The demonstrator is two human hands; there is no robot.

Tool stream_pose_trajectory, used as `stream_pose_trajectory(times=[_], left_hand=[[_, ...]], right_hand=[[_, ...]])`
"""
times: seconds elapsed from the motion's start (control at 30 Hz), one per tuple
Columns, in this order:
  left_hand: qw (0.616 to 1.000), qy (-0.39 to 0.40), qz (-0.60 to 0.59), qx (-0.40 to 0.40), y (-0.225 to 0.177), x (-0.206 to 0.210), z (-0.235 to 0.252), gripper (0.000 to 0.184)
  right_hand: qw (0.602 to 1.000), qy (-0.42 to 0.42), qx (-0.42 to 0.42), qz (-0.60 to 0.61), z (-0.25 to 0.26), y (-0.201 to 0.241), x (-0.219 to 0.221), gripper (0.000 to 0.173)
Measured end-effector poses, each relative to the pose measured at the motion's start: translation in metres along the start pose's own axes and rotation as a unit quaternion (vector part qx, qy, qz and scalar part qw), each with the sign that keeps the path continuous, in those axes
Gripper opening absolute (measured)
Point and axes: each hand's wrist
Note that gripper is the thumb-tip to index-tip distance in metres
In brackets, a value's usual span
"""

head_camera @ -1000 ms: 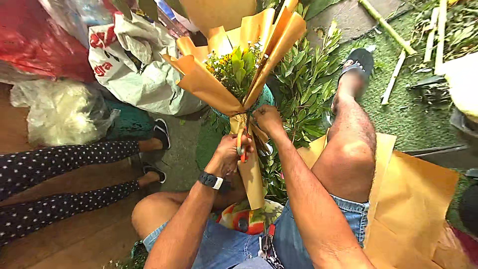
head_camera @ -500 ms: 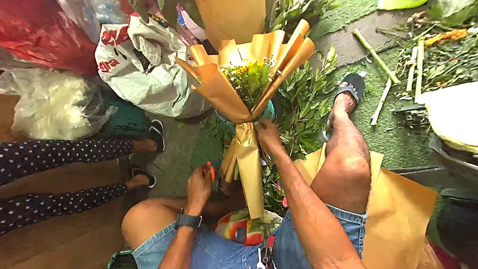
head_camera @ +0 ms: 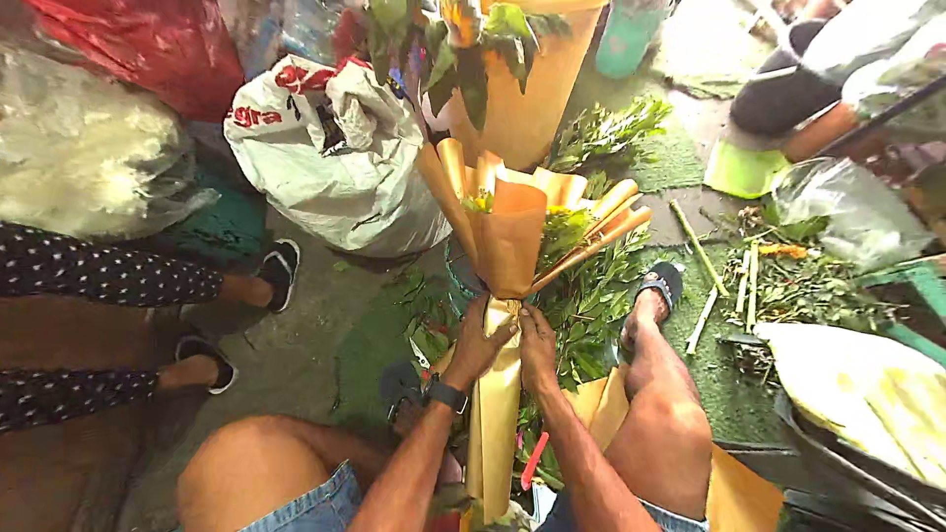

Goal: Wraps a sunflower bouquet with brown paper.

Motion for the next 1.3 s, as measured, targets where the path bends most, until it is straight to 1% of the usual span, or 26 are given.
stream_pose_trajectory(times=[0.07, 0.17, 0.23, 0.27, 0.3, 0.33, 0.37, 0.4, 0.47, 0.5, 0.53, 0.57, 0.6, 0.67, 0.7, 0.73, 0.8, 0.9, 0.97, 1.03, 1.07, 1.1, 1.13, 1.2, 1.27, 1.3], left_hand=[[1.000, -0.005, -0.008, 0.006, 0.000, 0.000, 0.004, 0.090], [1.000, -0.009, 0.001, -0.014, 0.016, -0.002, 0.011, 0.090], [1.000, -0.013, 0.004, -0.015, 0.021, -0.005, 0.013, 0.089], [1.000, -0.015, 0.007, -0.012, 0.022, -0.006, 0.013, 0.088], [1.000, -0.013, 0.007, -0.013, 0.023, -0.008, 0.012, 0.087], [1.000, -0.008, 0.008, -0.017, 0.022, -0.010, 0.011, 0.086], [1.000, -0.002, 0.010, -0.019, 0.021, -0.011, 0.011, 0.085], [1.000, 0.003, 0.011, -0.021, 0.020, -0.013, 0.011, 0.085], [1.000, 0.008, 0.013, -0.024, 0.020, -0.015, 0.012, 0.084], [1.000, 0.008, 0.013, -0.024, 0.021, -0.016, 0.012, 0.084], [1.000, 0.007, 0.013, -0.022, 0.022, -0.016, 0.013, 0.083], [1.000, 0.006, 0.014, -0.021, 0.022, -0.017, 0.013, 0.083], [1.000, 0.005, 0.017, -0.020, 0.022, -0.017, 0.013, 0.082], [1.000, 0.002, 0.017, -0.021, 0.023, -0.017, 0.013, 0.083], [1.000, 0.002, 0.017, -0.023, 0.023, -0.018, 0.013, 0.083], [1.000, 0.003, 0.015, -0.025, 0.023, -0.018, 0.013, 0.082], [1.000, 0.002, 0.011, -0.026, 0.024, -0.018, 0.012, 0.079], [1.000, -0.001, 0.001, -0.030, 0.023, -0.019, 0.011, 0.077], [0.999, -0.006, -0.020, -0.037, 0.021, -0.019, 0.012, 0.076], [0.999, -0.010, -0.031, -0.040, 0.021, -0.018, 0.012, 0.078], [0.999, -0.015, -0.021, -0.039, 0.019, -0.019, 0.011, 0.081], [0.999, -0.024, -0.007, -0.038, 0.014, -0.021, 0.010, 0.083], [0.999, -0.037, 0.006, -0.038, 0.006, -0.024, 0.007, 0.082], [0.997, -0.059, 0.027, -0.031, -0.018, -0.035, -0.001, 0.074], [0.995, -0.081, 0.060, 0.003, -0.038, -0.047, -0.008, 0.066], [0.993, -0.086, 0.071, 0.035, -0.046, -0.054, -0.009, 0.063]], right_hand=[[1.000, 0.004, -0.015, -0.013, 0.001, 0.004, 0.001, 0.038], [0.996, 0.018, 0.001, -0.086, 0.003, 0.001, 0.003, 0.042], [0.983, -0.040, -0.022, -0.177, 0.000, 0.013, 0.001, 0.046], [0.972, -0.081, -0.064, -0.212, -0.003, 0.024, -0.002, 0.048], [0.957, -0.116, -0.131, -0.231, -0.002, 0.039, -0.006, 0.049], [0.936, -0.140, -0.213, -0.242, 0.002, 0.055, -0.010, 0.047], [0.914, -0.144, -0.285, -0.252, 0.010, 0.074, -0.016, 0.046], [0.894, -0.130, -0.340, -0.260, 0.017, 0.097, -0.020, 0.046], [0.854, -0.075, -0.404, -0.319, 0.034, 0.145, -0.026, 0.054], [0.831, -0.044, -0.419, -0.365, 0.044, 0.169, -0.026, 0.060], [0.811, -0.011, -0.416, -0.412, 0.055, 0.189, -0.025, 0.065], [0.798, 0.024, -0.408, -0.444, 0.068, 0.205, -0.021, 0.064], [0.789, 0.060, -0.398, -0.463, 0.083, 0.215, -0.017, 0.057], [0.782, 0.129, -0.385, -0.473, 0.104, 0.228, -0.010, 0.034], [0.779, 0.155, -0.375, -0.478, 0.110, 0.234, -0.007, 0.028], [0.774, 0.168, -0.368, -0.488, 0.114, 0.238, -0.004, 0.026], [0.765, 0.156, -0.373, -0.501, 0.117, 0.238, 0.001, 0.025], [0.769, 0.097, -0.417, -0.474, 0.124, 0.225, 0.009, 0.023], [0.771, 0.082, -0.431, -0.462, 0.123, 0.223, 0.012, 0.026], [0.780, 0.077, -0.421, -0.456, 0.111, 0.232, 0.005, 0.038], [0.793, 0.072, -0.406, -0.448, 0.100, 0.240, -0.005, 0.047], [0.810, 0.061, -0.396, -0.428, 0.087, 0.247, -0.019, 0.051], [0.829, 0.046, -0.390, -0.398, 0.074, 0.252, -0.038, 0.050], [0.864, 0.014, -0.386, -0.322, 0.045, 0.244, -0.089, 0.040], [0.897, -0.038, -0.380, -0.224, 0.018, 0.207, -0.144, 0.033], [0.913, -0.076, -0.354, -0.189, 0.002, 0.180, -0.169, 0.032]])
Point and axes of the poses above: each hand's wrist, its own z-axis towards the middle knuckle, its own x-axis out of the palm, y = z × x, and after that the axes turned 13 degrees about -z, right-handed
